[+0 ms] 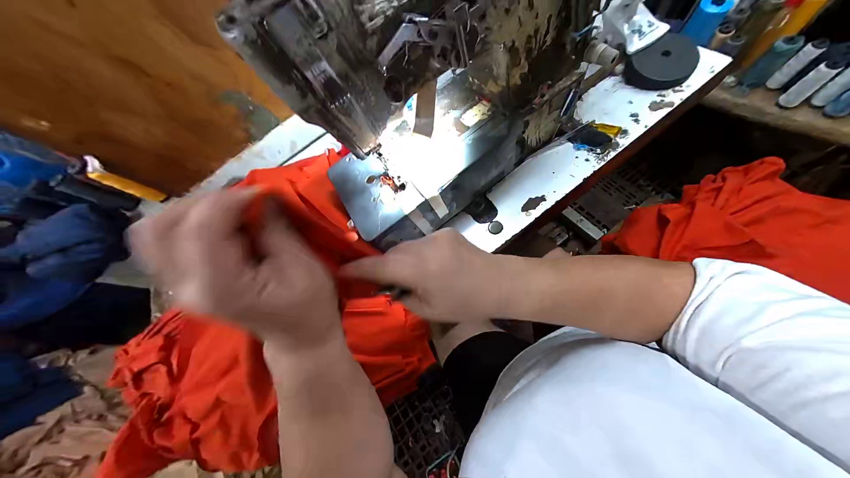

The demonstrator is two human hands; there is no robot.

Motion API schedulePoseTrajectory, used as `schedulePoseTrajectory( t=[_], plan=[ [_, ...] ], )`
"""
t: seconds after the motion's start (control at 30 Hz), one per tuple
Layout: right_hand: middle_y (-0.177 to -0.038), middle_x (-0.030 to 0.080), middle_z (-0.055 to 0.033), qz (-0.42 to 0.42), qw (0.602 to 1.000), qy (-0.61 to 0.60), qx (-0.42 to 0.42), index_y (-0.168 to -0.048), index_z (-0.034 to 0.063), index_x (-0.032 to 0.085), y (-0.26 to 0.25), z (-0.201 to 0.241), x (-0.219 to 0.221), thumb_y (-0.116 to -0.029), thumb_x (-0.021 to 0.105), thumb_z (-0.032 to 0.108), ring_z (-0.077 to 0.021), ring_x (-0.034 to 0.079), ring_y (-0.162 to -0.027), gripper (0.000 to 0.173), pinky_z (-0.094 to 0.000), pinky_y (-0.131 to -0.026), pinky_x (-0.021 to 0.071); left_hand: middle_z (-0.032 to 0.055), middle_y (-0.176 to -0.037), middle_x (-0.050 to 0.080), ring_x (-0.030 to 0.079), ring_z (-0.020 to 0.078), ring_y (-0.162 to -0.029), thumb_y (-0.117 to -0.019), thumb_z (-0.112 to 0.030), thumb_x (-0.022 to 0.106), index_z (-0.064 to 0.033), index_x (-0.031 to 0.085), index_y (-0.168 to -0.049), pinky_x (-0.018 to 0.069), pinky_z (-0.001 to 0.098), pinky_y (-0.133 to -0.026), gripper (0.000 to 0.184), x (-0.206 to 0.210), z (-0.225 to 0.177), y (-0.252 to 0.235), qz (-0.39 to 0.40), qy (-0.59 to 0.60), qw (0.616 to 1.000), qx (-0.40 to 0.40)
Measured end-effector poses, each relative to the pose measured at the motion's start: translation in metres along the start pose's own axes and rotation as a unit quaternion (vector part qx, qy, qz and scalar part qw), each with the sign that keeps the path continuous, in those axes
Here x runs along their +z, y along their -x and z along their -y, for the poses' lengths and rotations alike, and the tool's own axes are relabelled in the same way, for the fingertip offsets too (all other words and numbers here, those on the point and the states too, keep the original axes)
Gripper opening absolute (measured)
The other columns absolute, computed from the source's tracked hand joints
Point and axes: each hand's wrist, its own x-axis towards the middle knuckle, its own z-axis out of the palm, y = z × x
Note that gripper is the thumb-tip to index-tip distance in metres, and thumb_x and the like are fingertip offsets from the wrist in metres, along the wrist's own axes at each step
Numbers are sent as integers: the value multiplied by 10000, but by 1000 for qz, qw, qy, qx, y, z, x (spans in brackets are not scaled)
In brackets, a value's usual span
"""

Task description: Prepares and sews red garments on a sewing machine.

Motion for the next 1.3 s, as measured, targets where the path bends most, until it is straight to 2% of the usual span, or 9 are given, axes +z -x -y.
schedulePoseTrajectory(
  t=[0.07, 0.27, 0.4, 0.73, 0.93, 1.07, 1.13, 1.23, 1.3],
  plan=[
    [-889, 747, -102, 64, 982, -41, 171, -1135, 27, 744, 8, -26, -2, -984, 586, 45, -209, 720, -799, 219, -438, -752, 595, 248, -1085, 680, 641, 348, -1071, -1026, -133, 589, 27, 724, -1047, 499, 456, -958, 210, 44, 12, -2, 153, 1, 988, -18],
    [-786, 712, -34, 105, 847, -251, 457, -1198, 5, 690, 20, -56, -23, -1099, 472, 150, -29, 559, -524, 279, -202, -517, 480, 224, -1149, 684, 651, 402, -1103, -992, -210, 652, 20, 728, -1018, 494, 631, -951, 244, 100, 27, 3, 401, -41, 888, -222],
    [-778, 730, -50, 52, 863, -238, 443, -1204, 4, 705, 3, -79, -25, -1086, 499, 127, -51, 591, -518, 267, -219, -508, 505, 286, -1204, 675, 632, 432, -1194, -960, -142, 643, 71, 675, -1168, 444, 620, -1046, 300, 137, 44, -11, 377, -64, 898, -216],
    [-803, 724, -50, 42, 864, -244, 438, -1217, -1, 688, 10, -74, -12, -1084, 497, 116, -52, 602, -549, 261, -215, -530, 513, 290, -1191, 665, 631, 402, -1175, -933, -118, 710, 77, 648, -1186, 440, 601, -1029, 326, 140, 64, -15, 387, 27, 903, -184],
    [-781, 738, -57, -3, 853, -273, 444, -1117, -11, 702, 3, -91, -3, -1067, 527, 105, -52, 600, -517, 216, -212, -495, 497, 237, -1231, 646, 621, 365, -1163, -969, -240, 711, 30, 647, -1214, 456, 589, -1026, 370, 100, 40, -37, 406, -34, 867, -287],
    [-797, 730, -60, -9, 843, -289, 453, -1137, -11, 708, 1, -92, -3, -1065, 533, 97, -50, 614, -546, 218, -207, -515, 514, 160, -889, 662, 646, 289, -757, -999, -291, 663, -13, 639, -1104, 531, 521, -682, 299, 68, -9, -16, 364, -47, 878, -308],
    [-798, 731, -63, -13, 843, -290, 452, -1104, -6, 708, 2, -93, -2, -1059, 541, 88, -51, 617, -543, 197, -206, -508, 514, 159, -871, 662, 642, 296, -759, -945, -278, 745, -16, 658, -1062, 522, 541, -697, 299, 78, -8, 2, 353, -42, 872, -336],
    [-821, 747, -76, -7, 829, -315, 461, -1108, -7, 691, -1, -92, -5, -1094, 511, 185, -77, 620, -522, 264, -214, -479, 505, 26, -846, 648, 627, 116, -717, -914, -183, 771, -74, 652, -1021, 543, 334, -672, 194, 81, 7, 14, 266, 98, 879, -383],
    [-805, 733, -79, 27, 829, -328, 452, -1094, -2, 647, -6, -90, -13, -1110, 459, 353, -92, 616, -515, 402, -231, -483, 516, -29, -853, 710, 702, 56, -736, -969, -28, 649, -127, 614, -968, 619, 243, -703, 106, 75, 3, 9, 137, 369, 787, -475]
  ],
)
